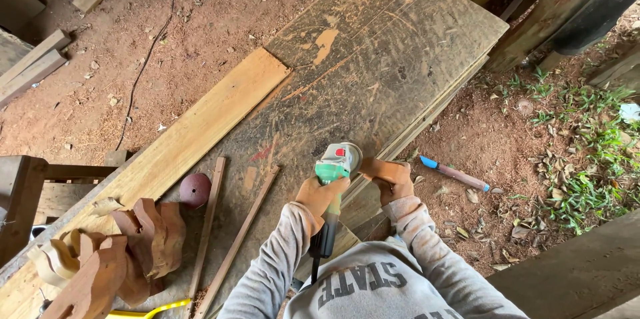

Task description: The person uses a handheld electric sander to smooth the surface of a small wooden piece. They hold the wood with one hand and guide the sander with the other, working on different sides of the piece on a workbench.

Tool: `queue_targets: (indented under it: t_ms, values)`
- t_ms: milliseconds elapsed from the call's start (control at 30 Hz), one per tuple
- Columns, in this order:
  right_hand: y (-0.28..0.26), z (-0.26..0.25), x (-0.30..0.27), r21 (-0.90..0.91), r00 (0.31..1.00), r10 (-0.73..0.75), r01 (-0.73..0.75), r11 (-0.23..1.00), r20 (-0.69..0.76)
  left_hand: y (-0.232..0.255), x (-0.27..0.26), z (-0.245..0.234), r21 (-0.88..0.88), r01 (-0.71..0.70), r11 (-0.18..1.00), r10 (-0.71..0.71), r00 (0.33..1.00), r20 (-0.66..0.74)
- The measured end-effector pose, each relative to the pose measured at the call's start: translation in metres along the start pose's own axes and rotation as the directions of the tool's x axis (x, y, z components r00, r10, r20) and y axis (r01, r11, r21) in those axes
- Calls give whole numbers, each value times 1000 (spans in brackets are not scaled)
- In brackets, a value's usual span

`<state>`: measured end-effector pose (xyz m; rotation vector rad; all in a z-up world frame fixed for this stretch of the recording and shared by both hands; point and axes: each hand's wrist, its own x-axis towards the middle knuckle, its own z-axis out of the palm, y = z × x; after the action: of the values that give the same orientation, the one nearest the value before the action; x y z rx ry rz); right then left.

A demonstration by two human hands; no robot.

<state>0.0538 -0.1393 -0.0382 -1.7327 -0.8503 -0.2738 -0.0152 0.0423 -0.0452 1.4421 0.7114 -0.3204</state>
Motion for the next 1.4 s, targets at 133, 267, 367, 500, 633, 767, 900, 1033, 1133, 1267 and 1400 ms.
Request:
queue_targets:
  t_ms: [133, 267, 367, 500, 633, 767, 900, 1033, 1133, 1267, 1400]
  values:
    - [-11, -1, 8, -22, 899, 416, -423, 906, -139, 7, -12, -3, -24, -28, 999, 28, 999, 23]
    - [5, 12, -12, -146, 694, 676, -716, 682, -248, 23, -25, 9, -38, -77, 996, 82, 985, 149]
    - [50, 11, -36, -183, 723, 654, -690, 700, -224, 36, -35, 23, -96, -110, 989, 126, 976, 176]
    - [71, 12, -58, -168, 841, 499, -533, 829, -209, 36, -24, 40, -100, -86, 991, 104, 976, 191]
    - [86, 17, -67, -174, 864, 444, -487, 856, -238, 47, -29, 39, 127, -142, 982, 107, 963, 249]
    - [80, 16, -65, -182, 844, 481, -525, 831, -236, 66, -47, 33, 190, -167, 967, 108, 951, 289]
    - [68, 17, -54, -164, 821, 515, -559, 812, -248, 55, -33, 34, 270, -109, 957, 57, 980, 192]
    - [69, 22, -56, -156, 806, 516, -572, 806, -291, 50, -26, 37, 243, -118, 963, 82, 985, 153]
    - [74, 23, -62, -120, 817, 487, -541, 832, -310, 35, -17, 32, 267, -99, 959, 73, 992, 108]
    - [74, 27, -61, -109, 767, 562, -615, 781, -308, 30, -12, 31, 344, -61, 937, 45, 998, 54]
    - [37, 19, -35, -100, 746, 601, -647, 756, -285, 43, -24, 26, 401, -48, 915, 42, 999, 23]
